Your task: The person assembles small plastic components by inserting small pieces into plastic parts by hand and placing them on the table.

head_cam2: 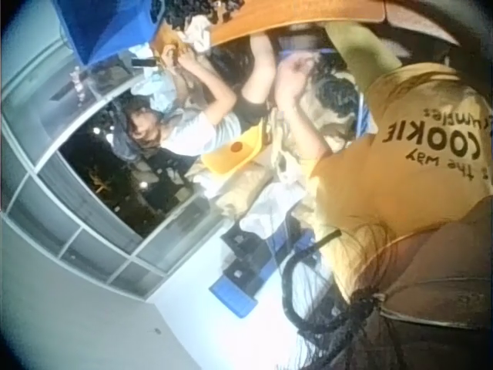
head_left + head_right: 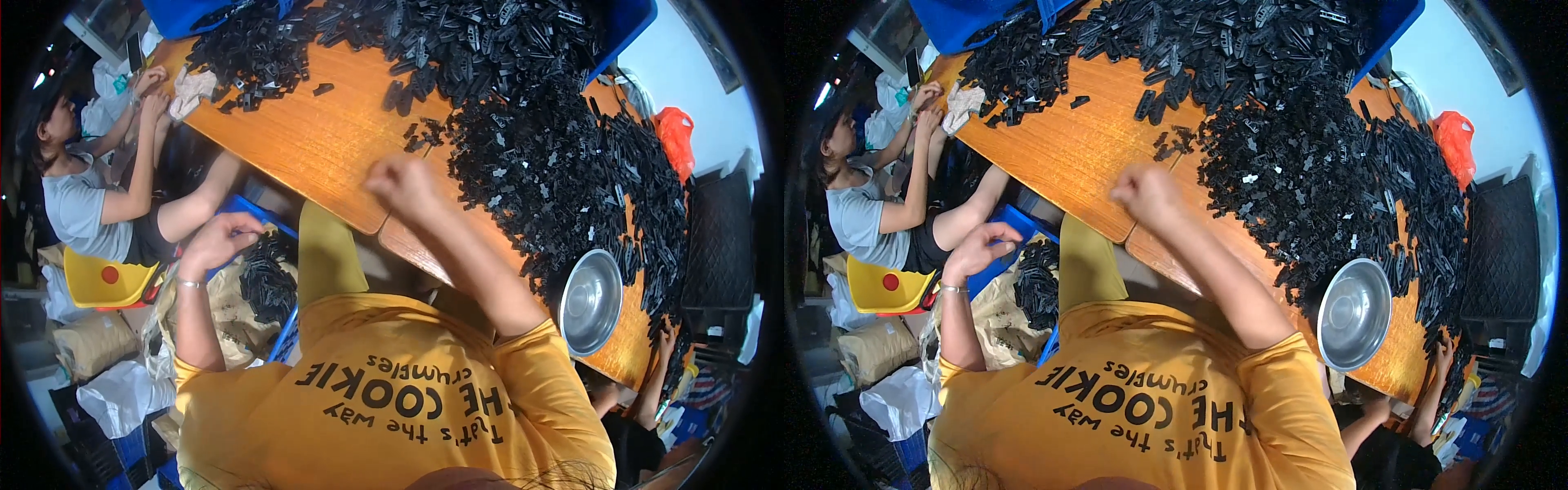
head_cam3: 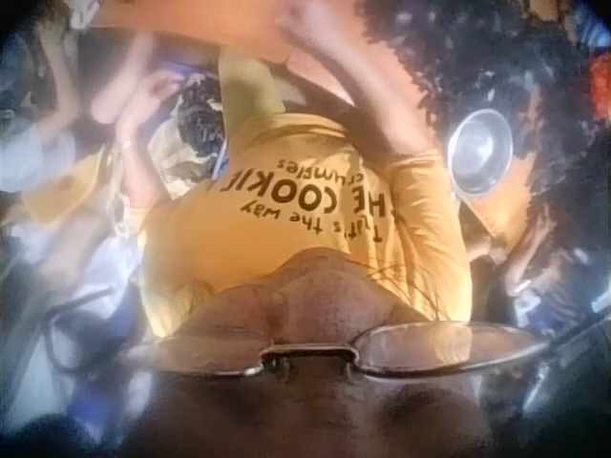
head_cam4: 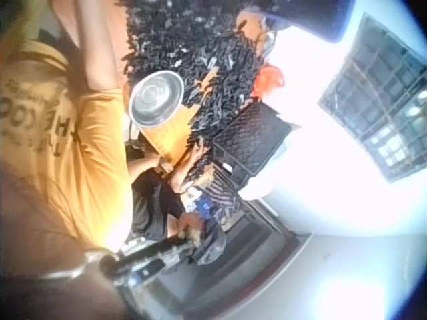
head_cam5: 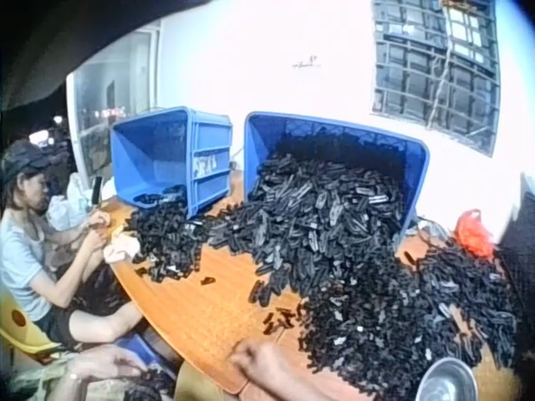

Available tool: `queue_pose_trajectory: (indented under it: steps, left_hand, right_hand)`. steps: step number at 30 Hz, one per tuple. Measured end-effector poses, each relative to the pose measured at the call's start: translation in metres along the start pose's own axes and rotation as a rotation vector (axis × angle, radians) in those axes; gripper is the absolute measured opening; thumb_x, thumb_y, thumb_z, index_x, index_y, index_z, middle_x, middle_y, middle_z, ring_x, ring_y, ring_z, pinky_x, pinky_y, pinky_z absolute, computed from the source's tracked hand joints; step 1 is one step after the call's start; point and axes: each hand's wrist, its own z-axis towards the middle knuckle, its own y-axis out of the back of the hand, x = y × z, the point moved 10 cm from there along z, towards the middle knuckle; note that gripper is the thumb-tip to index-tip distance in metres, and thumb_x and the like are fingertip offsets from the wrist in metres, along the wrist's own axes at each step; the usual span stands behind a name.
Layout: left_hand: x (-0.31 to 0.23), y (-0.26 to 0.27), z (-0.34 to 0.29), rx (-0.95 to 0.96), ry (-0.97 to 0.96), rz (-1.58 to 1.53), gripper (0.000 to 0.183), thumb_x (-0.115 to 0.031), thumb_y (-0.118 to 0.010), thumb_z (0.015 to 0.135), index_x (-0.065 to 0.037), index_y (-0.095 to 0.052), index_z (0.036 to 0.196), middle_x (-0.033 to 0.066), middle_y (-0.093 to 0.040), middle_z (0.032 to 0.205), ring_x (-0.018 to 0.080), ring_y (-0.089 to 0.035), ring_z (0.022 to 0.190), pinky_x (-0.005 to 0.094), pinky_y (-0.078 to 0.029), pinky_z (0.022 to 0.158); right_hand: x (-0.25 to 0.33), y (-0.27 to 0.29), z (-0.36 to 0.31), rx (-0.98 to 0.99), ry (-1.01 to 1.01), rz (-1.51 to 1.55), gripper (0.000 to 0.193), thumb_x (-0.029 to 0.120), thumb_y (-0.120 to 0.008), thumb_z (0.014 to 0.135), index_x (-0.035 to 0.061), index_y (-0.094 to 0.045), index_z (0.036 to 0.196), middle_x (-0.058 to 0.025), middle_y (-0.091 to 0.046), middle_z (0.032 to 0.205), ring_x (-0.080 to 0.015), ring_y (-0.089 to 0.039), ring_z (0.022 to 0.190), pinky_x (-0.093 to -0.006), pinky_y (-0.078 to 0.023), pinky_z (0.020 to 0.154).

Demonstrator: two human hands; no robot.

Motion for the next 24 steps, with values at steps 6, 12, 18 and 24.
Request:
queue_pose_trajectory:
  steps: [6, 12, 18, 24]
  left_hand:
    - [-0.059, 0.023, 0.086, -0.334, -0.307, -0.166, 0.020, -0.012, -0.067, 0.102, 0.000, -0.070, 0.118, 0.0031, -0.074, 0.103, 0.0098, -0.065, 0.096, 0.0289, -0.054, 0.086]
    - [-0.164, 0.002, 0.223, -0.619, -0.373, 0.038, 0.032, -0.022, -0.079, 0.093, -0.002, -0.073, 0.117, 0.0087, -0.075, 0.094, 0.0173, -0.072, 0.086, 0.0319, -0.057, 0.081]
    - [-0.206, -0.022, 0.271, -0.619, -0.301, 0.223, 0.035, -0.027, -0.078, 0.088, -0.005, -0.074, 0.115, 0.0196, -0.076, 0.108, 0.0387, -0.072, 0.104, 0.0470, -0.056, 0.091]
    - [-0.190, -0.013, 0.275, -0.704, -0.314, 0.256, 0.031, -0.016, -0.075, 0.092, -0.003, -0.070, 0.120, 0.0149, -0.077, 0.098, 0.0298, -0.075, 0.089, 0.0378, -0.059, 0.077]
  right_hand:
    - [-0.006, 0.083, 0.046, -0.299, 0.179, -0.527, 0.006, 0.007, -0.072, 0.085, 0.0073, -0.078, 0.089, -0.0162, -0.073, 0.094, -0.0362, -0.072, 0.083, -0.0456, -0.058, 0.076]
    - [-0.015, 0.056, 0.077, 0.080, 0.068, -0.593, 0.013, 0.012, -0.069, 0.084, 0.0136, -0.080, 0.091, -0.0138, -0.074, 0.094, -0.0350, -0.074, 0.090, -0.0444, -0.058, 0.079]
    - [-0.028, 0.054, 0.089, 0.065, 0.072, -0.745, 0.016, 0.018, -0.077, 0.081, 0.0170, -0.078, 0.097, -0.0153, -0.072, 0.098, -0.0367, -0.072, 0.094, -0.0474, -0.057, 0.081]
    - [-0.021, 0.065, 0.072, -0.058, 0.133, -0.593, 0.020, 0.014, -0.077, 0.083, 0.0107, -0.073, 0.102, -0.0165, -0.072, 0.097, -0.0366, -0.072, 0.091, -0.0471, -0.056, 0.079]
